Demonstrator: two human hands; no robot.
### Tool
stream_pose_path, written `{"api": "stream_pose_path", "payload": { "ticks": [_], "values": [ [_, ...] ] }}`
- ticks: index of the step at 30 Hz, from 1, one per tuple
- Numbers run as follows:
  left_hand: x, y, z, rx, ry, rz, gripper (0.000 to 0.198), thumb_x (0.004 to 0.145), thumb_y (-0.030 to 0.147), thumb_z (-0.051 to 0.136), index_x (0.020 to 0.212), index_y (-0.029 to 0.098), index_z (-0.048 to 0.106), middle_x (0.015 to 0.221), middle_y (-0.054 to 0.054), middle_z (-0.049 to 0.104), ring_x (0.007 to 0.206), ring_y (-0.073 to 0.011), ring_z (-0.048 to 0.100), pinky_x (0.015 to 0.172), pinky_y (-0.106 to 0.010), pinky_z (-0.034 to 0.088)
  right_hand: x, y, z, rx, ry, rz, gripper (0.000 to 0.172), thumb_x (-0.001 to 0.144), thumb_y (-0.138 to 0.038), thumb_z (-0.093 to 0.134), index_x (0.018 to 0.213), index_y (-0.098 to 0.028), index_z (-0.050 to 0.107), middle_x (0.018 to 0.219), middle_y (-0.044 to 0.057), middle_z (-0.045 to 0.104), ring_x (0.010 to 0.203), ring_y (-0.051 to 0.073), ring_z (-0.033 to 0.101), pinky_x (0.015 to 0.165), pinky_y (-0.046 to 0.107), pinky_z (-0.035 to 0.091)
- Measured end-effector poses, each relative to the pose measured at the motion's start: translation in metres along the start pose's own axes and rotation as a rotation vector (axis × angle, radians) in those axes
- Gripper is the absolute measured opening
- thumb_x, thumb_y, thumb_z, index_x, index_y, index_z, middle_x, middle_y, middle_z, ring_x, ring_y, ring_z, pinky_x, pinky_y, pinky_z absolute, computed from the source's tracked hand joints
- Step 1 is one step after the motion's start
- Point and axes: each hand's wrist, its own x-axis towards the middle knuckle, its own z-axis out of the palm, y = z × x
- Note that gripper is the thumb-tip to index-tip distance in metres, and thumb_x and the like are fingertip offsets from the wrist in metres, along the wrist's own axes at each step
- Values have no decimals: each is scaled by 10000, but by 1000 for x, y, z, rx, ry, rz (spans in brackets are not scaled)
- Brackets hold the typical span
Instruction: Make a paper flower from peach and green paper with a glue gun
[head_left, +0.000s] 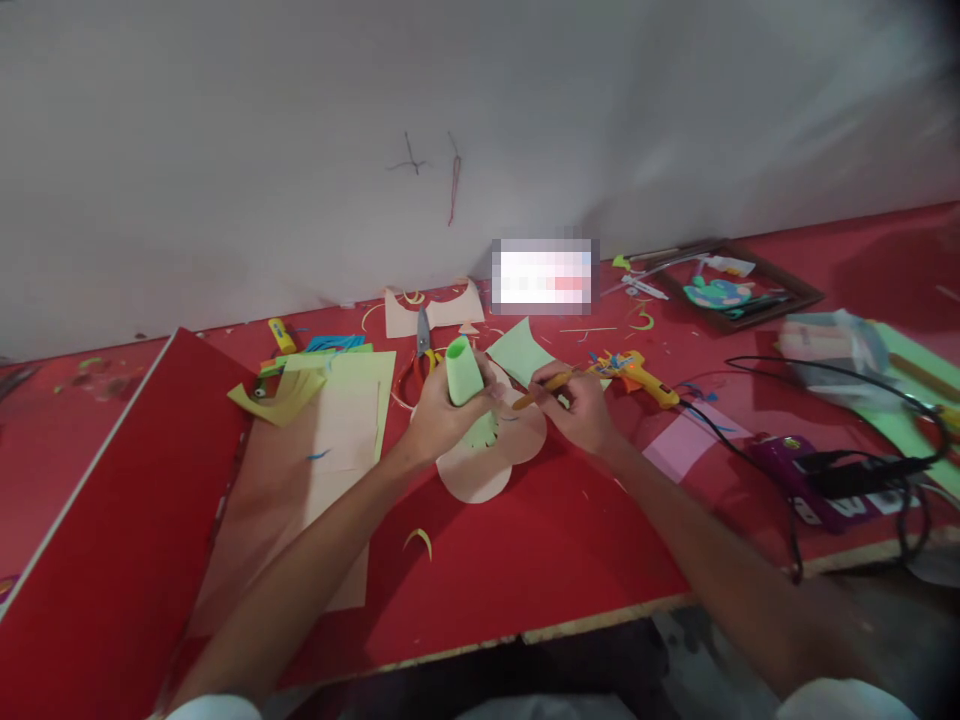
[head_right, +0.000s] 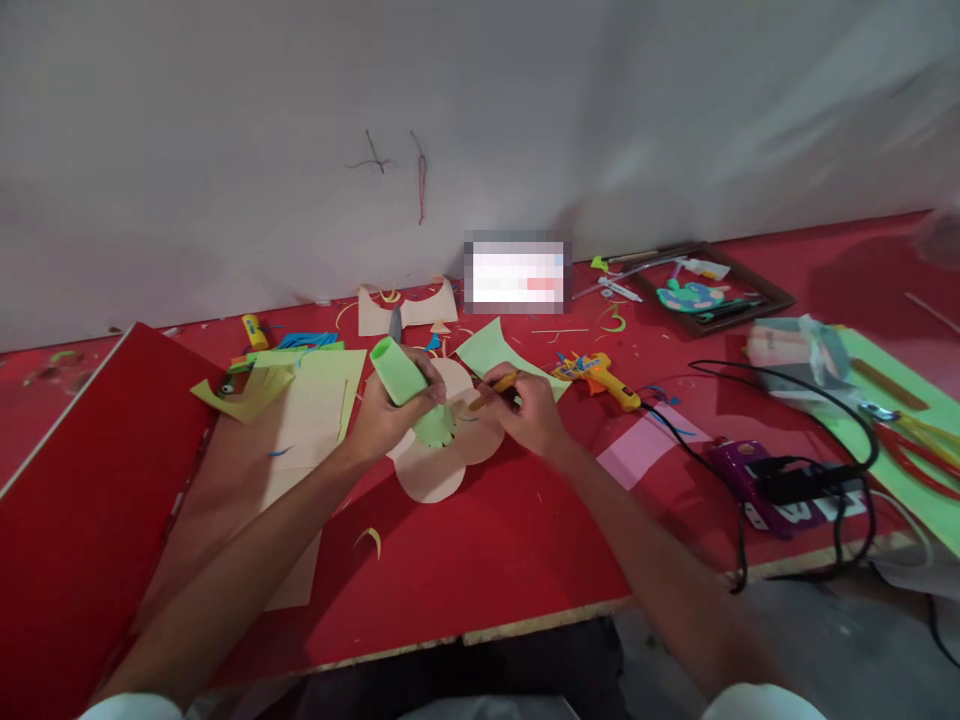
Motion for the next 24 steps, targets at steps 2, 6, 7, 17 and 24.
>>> {"api": "stream_pose_path", "payload": {
  "ticks": [2,6,7,17,24],
  "values": [
    [-3,-7,4,32,21,-21,315,753,344,832,777,213,546,718,21,587,675,-141,569,664,-291,494,0,3,4,2,-83,-30,219,941,-433,610,848,-239,649,761,24,667,577,151,556,549,287,423],
    [-6,-22,13,60,71,-85,348,765,427,836,779,212,563,738,14,625,694,-149,596,702,-302,510,-1,10,16,-53,-181,-36,179,922,-377,602,818,-240,652,718,12,682,564,154,568,583,288,448],
    [-6,-25,14,64,88,-87,352,764,439,836,780,211,567,742,12,628,698,-152,603,711,-306,513,-1,11,18,-59,-199,-39,175,923,-366,601,813,-241,655,741,18,700,600,164,601,616,292,470],
    [-6,-27,13,76,84,-82,282,797,373,822,808,209,593,763,1,642,704,-158,608,717,-314,512,-1,13,24,-77,-248,-43,133,955,-325,595,900,-237,677,900,58,764,778,212,694,767,321,514],
    [-9,-22,18,294,236,-22,228,830,348,804,932,223,642,903,-35,691,840,-201,645,793,-344,506,-1,10,25,-82,-37,18,159,968,-376,605,908,-253,686,879,54,755,793,228,696,725,334,514]
  ]
}}
